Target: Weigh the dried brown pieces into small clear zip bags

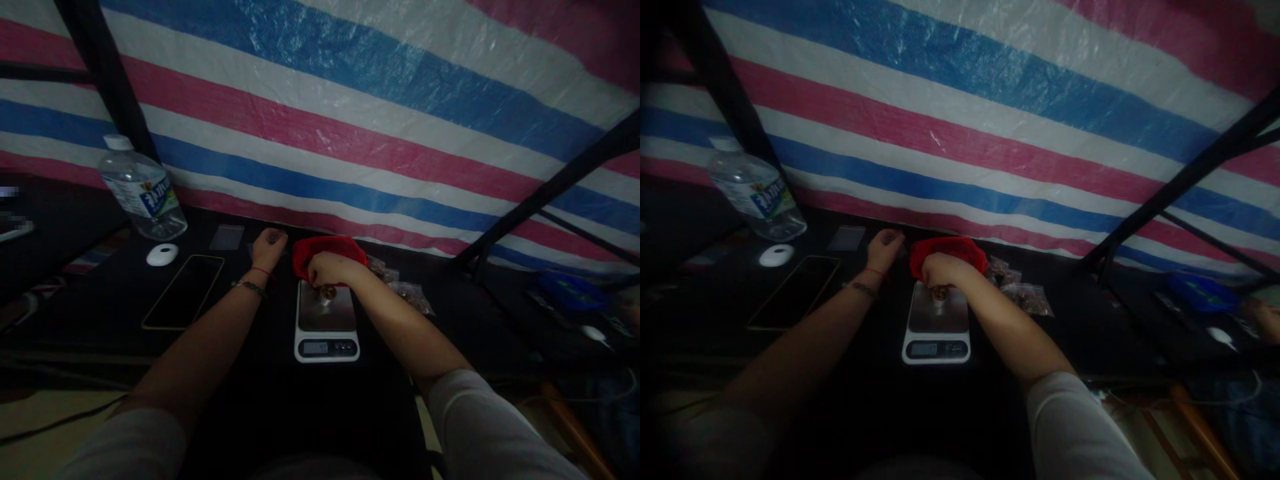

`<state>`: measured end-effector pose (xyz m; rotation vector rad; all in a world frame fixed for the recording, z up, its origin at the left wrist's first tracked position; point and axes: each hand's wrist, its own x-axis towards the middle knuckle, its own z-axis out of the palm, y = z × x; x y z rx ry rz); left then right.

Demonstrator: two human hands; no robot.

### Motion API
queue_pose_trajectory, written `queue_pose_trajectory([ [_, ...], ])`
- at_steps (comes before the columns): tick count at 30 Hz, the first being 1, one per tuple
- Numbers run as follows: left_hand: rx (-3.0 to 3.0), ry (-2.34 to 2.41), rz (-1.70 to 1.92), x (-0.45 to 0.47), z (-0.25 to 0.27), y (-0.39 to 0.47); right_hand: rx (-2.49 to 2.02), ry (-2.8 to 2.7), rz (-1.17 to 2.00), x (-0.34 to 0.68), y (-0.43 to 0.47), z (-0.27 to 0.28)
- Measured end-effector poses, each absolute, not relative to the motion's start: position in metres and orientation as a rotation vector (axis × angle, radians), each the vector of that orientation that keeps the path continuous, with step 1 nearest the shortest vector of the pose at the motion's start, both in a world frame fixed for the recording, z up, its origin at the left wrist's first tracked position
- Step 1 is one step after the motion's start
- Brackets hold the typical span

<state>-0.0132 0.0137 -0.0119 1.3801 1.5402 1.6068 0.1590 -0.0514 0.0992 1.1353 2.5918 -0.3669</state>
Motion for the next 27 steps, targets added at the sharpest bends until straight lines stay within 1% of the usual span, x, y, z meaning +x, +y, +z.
queue_pose_trajectory([
  [6,1.359,1.544,1.635,-0.014,-0.017,0.020,1.276,2.677,-0.323,0.176,-0.038,0.113],
  [10,1.360,1.558,1.621,-0.013,-0.012,0.016,1.189,2.569,-0.360,0.167,-0.041,0.106],
  [13,1.362,1.558,1.612,-0.013,-0.010,0.014,1.167,2.496,-0.317,0.155,-0.046,0.096],
  [17,1.354,1.559,1.612,-0.014,-0.010,0.013,1.167,2.540,-0.334,0.156,-0.042,0.097],
  [19,1.358,1.552,1.616,-0.014,-0.010,0.013,1.265,2.598,-0.309,0.166,-0.035,0.102],
  [23,1.356,1.544,1.626,-0.014,-0.010,0.013,1.501,2.591,-0.145,0.187,-0.023,0.112],
  [27,1.350,1.548,1.627,-0.013,-0.009,0.013,1.380,2.660,-0.320,0.196,-0.030,0.112],
])
